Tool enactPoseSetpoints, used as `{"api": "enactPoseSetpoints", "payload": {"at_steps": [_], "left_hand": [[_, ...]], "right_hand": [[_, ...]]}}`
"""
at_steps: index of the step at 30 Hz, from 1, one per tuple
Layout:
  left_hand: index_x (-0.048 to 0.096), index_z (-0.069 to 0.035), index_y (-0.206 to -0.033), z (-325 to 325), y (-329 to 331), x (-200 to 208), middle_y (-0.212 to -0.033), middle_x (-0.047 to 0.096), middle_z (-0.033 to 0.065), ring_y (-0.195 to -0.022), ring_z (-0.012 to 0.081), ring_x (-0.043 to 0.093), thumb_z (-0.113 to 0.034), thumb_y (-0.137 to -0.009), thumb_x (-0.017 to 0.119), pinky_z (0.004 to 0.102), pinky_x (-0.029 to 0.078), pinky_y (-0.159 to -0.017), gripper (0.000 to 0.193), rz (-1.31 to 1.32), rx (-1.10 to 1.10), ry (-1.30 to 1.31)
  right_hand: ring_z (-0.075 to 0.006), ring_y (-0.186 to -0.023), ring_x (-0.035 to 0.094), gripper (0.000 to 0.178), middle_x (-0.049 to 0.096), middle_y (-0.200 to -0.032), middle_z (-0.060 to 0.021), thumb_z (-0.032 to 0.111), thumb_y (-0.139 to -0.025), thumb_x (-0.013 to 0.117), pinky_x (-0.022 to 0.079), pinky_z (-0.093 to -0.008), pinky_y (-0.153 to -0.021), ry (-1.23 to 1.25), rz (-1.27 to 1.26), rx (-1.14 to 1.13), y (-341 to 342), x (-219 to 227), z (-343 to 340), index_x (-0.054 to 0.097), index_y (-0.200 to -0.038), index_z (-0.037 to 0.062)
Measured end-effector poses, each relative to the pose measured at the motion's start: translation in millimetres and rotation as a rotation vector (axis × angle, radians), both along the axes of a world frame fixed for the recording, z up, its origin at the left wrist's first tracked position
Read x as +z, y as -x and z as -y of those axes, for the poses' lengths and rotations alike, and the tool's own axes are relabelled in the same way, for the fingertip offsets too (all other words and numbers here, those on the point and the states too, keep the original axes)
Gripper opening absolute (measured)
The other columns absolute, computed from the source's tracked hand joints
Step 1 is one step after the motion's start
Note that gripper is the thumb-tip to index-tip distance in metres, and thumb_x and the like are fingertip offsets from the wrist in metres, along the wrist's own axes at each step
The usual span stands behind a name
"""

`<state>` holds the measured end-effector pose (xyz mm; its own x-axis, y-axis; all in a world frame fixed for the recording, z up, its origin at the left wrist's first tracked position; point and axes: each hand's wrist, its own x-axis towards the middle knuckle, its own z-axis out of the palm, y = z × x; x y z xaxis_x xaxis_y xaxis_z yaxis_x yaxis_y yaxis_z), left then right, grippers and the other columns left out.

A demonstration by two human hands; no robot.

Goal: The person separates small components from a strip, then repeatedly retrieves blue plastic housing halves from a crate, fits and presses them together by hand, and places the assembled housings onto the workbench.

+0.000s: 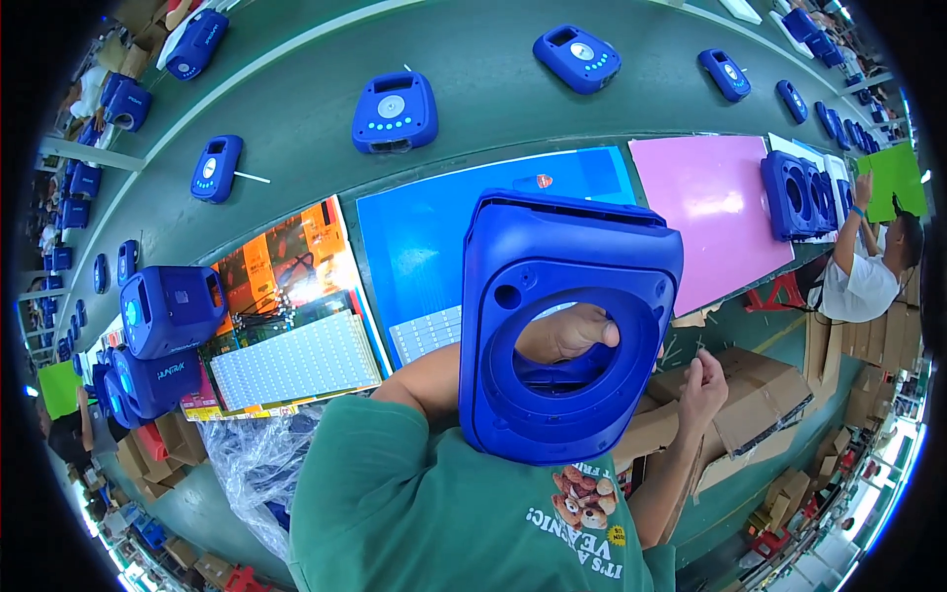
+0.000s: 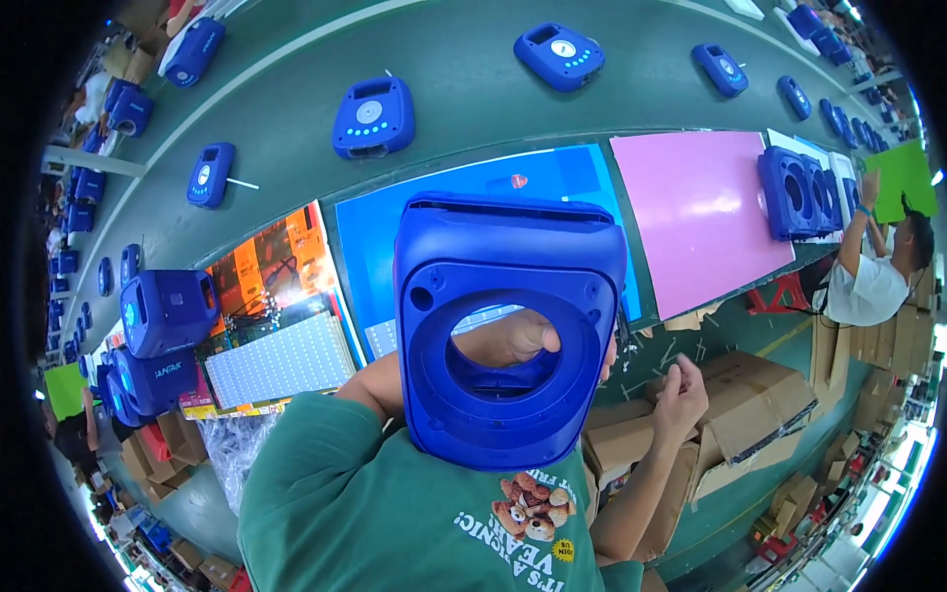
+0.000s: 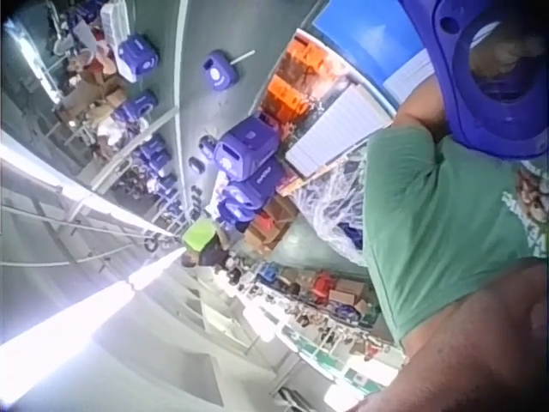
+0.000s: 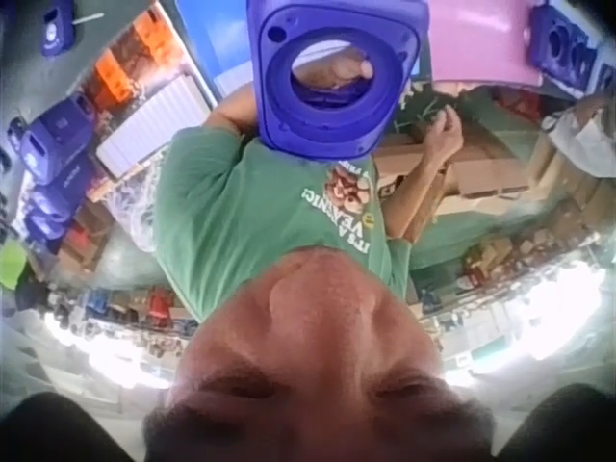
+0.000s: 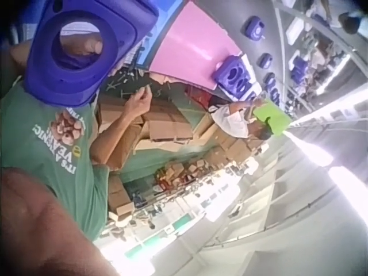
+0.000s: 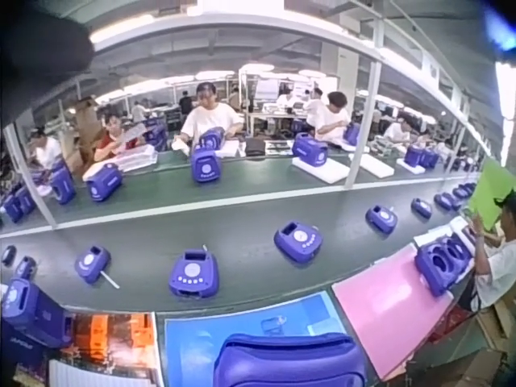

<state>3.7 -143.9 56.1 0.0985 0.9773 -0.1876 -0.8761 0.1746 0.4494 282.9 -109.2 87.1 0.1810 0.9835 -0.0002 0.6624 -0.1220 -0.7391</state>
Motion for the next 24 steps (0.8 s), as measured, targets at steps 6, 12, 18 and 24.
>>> {"api": "enactPoseSetpoints", "payload": {"at_steps": [6,12,18,24], "left_hand": [[0.053,-0.002,-0.117,-8.5,-2.8,-3.3,-0.109,0.06,0.011,-0.098,0.0221,0.06,-0.016,-0.085,0.061,0.0352,0.051,-0.083,0.036,0.045,-0.061,-0.022],[0.054,-0.002,-0.116,-21.2,27.6,-9.5,-0.108,0.061,0.0114,-0.098,0.0227,0.061,-0.018,-0.086,0.06,0.0359,0.052,-0.083,0.035,0.11,-0.142,-0.062],[0.055,-0.001,-0.115,-28.7,38.8,-15.5,-0.108,0.061,0.0118,-0.097,0.0233,0.061,-0.02,-0.088,0.059,0.0366,0.052,-0.083,0.034,0.211,-0.291,-0.042],[0.056,-0.001,-0.115,-54.3,5.0,-15.2,-0.107,0.061,0.0122,-0.097,0.0239,0.061,-0.022,-0.089,0.058,0.0373,0.052,-0.083,0.033,0.345,-0.383,0.109]], "right_hand": [[-0.0057,-0.063,0.053,0.025,0.06,-0.076,-0.0029,0.008,-0.088,0.059,0.045,-0.0193,-0.056,-0.012,-0.177,0.079,29.0,19.7,1.2,0.061,-0.11,-0.0037],[-0.0087,-0.073,0.056,0.027,0.062,-0.085,-0.0052,0.01,-0.09,0.059,0.046,-0.0201,-0.068,-0.069,-0.199,0.191,60.0,39.4,3.5,0.06,-0.112,-0.0051],[-0.0278,-0.11,0.054,0.059,0.055,-0.12,-0.0205,0.042,-0.093,0.045,0.04,-0.0374,-0.095,-0.463,-0.123,0.471,115.4,100.5,-2.1,0.052,-0.121,-0.0092],[-0.0388,-0.117,0.049,0.07,0.053,-0.123,-0.0254,0.057,-0.087,0.044,0.035,-0.0425,-0.1,-0.712,0.192,0.645,180.2,135.7,-36.4,0.054,-0.121,-0.0036]]}}
